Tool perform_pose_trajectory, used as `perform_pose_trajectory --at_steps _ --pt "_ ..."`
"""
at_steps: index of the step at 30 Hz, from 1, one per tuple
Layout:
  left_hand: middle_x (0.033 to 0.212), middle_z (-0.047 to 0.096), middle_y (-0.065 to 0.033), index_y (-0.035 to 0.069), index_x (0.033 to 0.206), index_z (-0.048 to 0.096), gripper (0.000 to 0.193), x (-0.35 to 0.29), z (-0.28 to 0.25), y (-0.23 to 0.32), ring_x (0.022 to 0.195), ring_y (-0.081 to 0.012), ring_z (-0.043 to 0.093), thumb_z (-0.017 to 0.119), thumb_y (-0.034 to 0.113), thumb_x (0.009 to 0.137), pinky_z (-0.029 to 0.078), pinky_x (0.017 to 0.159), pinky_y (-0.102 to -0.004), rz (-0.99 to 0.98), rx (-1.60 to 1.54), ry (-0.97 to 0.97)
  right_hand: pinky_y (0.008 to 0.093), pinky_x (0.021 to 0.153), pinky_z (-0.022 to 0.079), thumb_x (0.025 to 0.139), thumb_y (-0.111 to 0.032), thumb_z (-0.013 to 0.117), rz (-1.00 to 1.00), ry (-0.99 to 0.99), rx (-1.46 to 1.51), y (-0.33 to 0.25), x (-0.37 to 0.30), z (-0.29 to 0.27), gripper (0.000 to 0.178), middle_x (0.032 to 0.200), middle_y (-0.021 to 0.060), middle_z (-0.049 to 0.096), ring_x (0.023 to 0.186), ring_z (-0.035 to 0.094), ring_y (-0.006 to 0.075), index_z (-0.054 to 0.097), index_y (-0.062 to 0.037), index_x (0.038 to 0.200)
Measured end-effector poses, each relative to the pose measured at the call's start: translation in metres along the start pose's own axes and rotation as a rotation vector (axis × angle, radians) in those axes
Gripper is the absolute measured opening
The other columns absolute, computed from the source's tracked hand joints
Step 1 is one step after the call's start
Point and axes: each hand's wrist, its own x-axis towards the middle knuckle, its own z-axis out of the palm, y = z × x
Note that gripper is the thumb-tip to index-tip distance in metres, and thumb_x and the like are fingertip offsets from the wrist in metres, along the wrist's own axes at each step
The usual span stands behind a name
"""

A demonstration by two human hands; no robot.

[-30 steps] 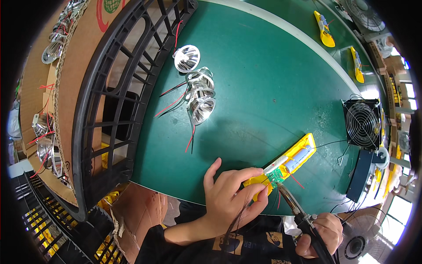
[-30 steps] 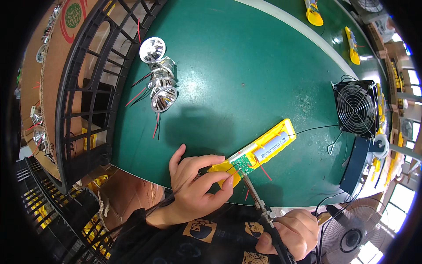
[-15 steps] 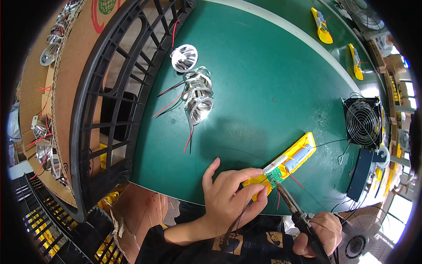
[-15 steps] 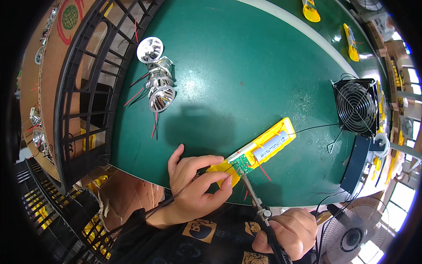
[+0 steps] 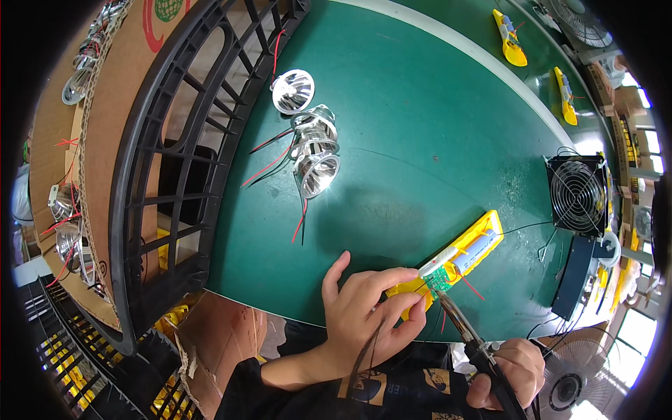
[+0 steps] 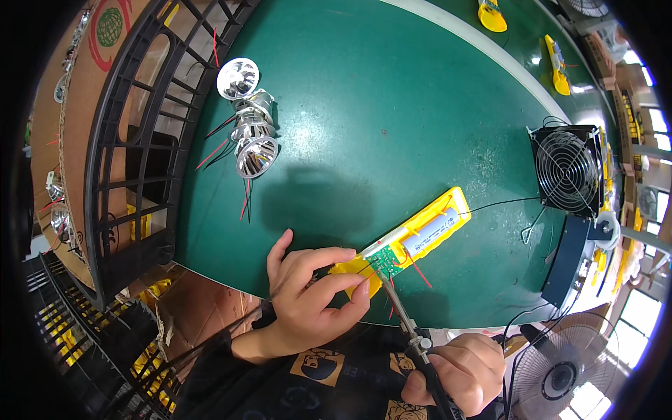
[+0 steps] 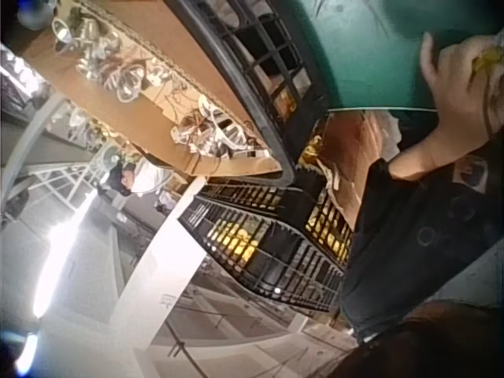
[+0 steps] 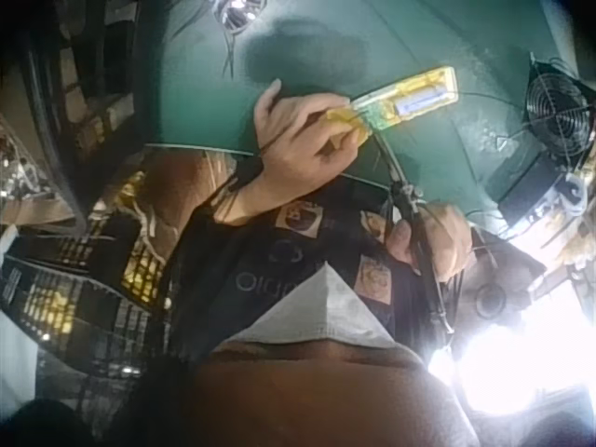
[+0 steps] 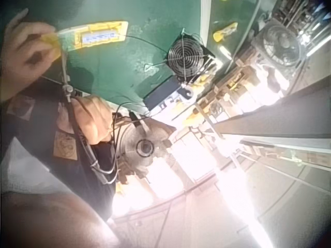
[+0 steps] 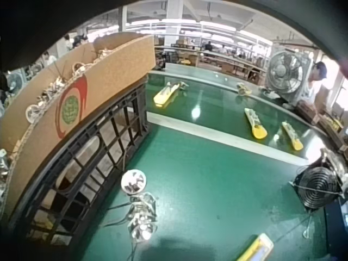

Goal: The person solders light fixture components onto a circuit board using a soldering iron and solder wire, then assembles the circuit board into an electronic light housing.

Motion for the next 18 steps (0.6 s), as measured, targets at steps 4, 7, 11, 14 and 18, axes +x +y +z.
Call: perform_pose_trajectory --at_steps 4,7,11,14,18 --pt "0.09 0.059 0.0 0.013 0.067 0.06 0.011 0.0 0.0 -0.001 0.074 -0.0144 0.054 0.069 0.014 0.06 0.028 0.091 -0.0444 0.011 -0.004 -0.004 0.0286 0.039 0.034 0.069 -0.022 0.061 -0.016 -0.017 0.068 0.008 -0.005 -0.005 0.029 0.049 0.0086 0.048 0.038 0.04 0.0177 0.045 0.0016 0.076" --pt "0.09 0.059 -0.0005 0.013 0.068 0.06 0.011 -0.002 -0.001 -0.003 0.075 -0.0144 0.054 0.069 0.014 0.06 0.027 0.092 -0.0446 0.004 0.001 -0.017 0.0284 0.039 0.034 0.069 -0.021 0.061 -0.021 -0.033 0.088 0.01 -0.006 -0.003 0.029 0.049 0.0084 0.048 0.038 0.041 0.0176 0.045 0.0018 0.076" --pt "0.091 0.059 -0.0005 0.014 0.068 0.06 0.011 -0.001 -0.001 -0.001 0.075 -0.0144 0.054 0.069 0.014 0.06 0.026 0.092 -0.0444 -0.001 -0.001 -0.031 0.028 0.038 0.034 0.069 -0.02 0.06 -0.018 0.005 0.079 0.012 -0.009 -0.001 0.028 0.049 0.0085 0.048 0.038 0.041 0.0174 0.044 0.0018 0.076" --pt "0.091 0.058 -0.0001 0.014 0.068 0.06 0.011 0.0 0.0 0.0 0.075 -0.0141 0.054 0.068 0.014 0.06 0.026 0.092 -0.044 -0.004 0.008 -0.031 0.0277 0.037 0.033 0.069 -0.02 0.06 -0.02 0.013 0.104 0.013 -0.009 -0.001 0.028 0.048 0.0087 0.047 0.037 0.041 0.0174 0.044 0.0016 0.075" --pt "0.091 0.058 0.0001 0.014 0.067 0.06 0.011 0.002 -0.001 0.003 0.075 -0.0139 0.053 0.068 0.014 0.06 0.027 0.092 -0.0434 -0.01 0.026 -0.032 0.0274 0.036 0.033 0.068 -0.019 0.06 -0.033 0.003 0.108 0.015 -0.007 -0.002 0.028 0.048 0.0088 0.047 0.036 0.04 0.017 0.044 0.0018 0.075"
